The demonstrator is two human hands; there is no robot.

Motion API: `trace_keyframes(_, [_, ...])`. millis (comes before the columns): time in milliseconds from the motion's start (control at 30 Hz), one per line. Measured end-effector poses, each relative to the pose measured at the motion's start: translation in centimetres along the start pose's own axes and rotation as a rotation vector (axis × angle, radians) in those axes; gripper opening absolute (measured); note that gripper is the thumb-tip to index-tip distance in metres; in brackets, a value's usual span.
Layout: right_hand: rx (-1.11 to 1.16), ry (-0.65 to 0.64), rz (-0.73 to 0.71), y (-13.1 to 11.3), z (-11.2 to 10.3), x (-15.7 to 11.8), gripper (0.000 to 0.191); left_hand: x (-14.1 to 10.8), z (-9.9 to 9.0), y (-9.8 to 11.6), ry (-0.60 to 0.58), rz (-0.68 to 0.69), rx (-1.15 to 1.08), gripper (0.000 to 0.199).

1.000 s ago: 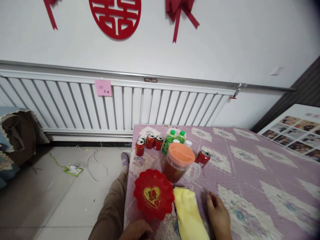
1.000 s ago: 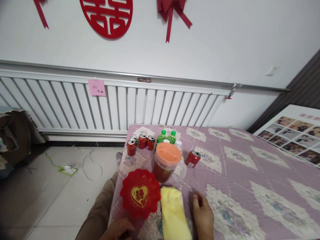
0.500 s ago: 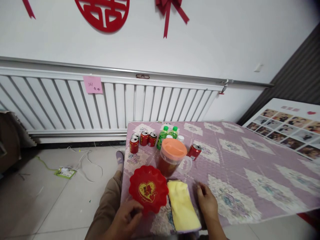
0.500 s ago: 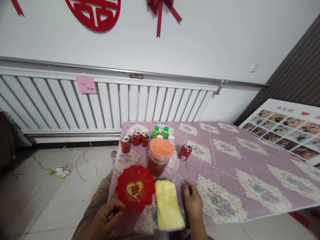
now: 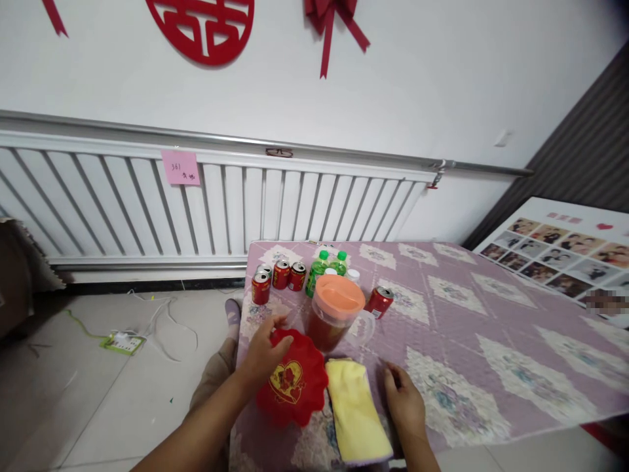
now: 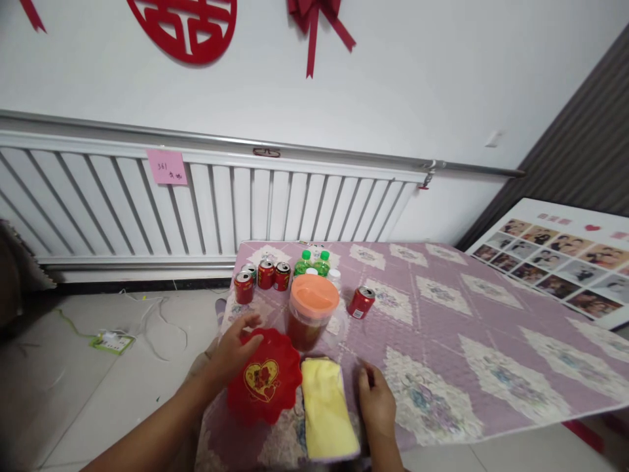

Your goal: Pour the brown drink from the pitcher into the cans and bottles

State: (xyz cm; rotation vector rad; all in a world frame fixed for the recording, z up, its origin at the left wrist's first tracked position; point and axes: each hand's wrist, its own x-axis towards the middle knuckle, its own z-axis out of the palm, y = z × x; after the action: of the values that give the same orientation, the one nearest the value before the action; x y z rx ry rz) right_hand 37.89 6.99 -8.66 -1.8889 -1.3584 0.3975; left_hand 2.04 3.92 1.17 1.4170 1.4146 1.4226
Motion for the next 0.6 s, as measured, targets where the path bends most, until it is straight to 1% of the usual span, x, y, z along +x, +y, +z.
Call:
trace_keyframes(100, [-0.008,-0.003,-0.006,0.0,0.0,0.0,0.064,1.1,1.9,-0.6,-0.006,0.017,-0.009,0.048])
trace_keyframes(200, [-0.010,0.006,-0.013,-0.2,0.0,-0.1,0.062,2.1,2.7,-1.4,0.010,0.009,0.003,0.052])
trace_keyframes(333, [-0.006,0.021,-0.017,-0.4,-0.1,-0.2,0.059,2.8,2.3,-2.1,0.011,-0.020,0.001,0.054])
trace_keyframes(467, [-0.003,0.023,-0.013,-0.4,-0.1,-0.2,0.057,2.6,1.6,-2.6,0.019,-0.050,0.004,0.053])
trace_keyframes(600, [-0.007,0.023,-0.015,-0.2,0.0,-0.1,0.056,2.4,0.6,-3.2,0.034,-0.122,0.013,0.050])
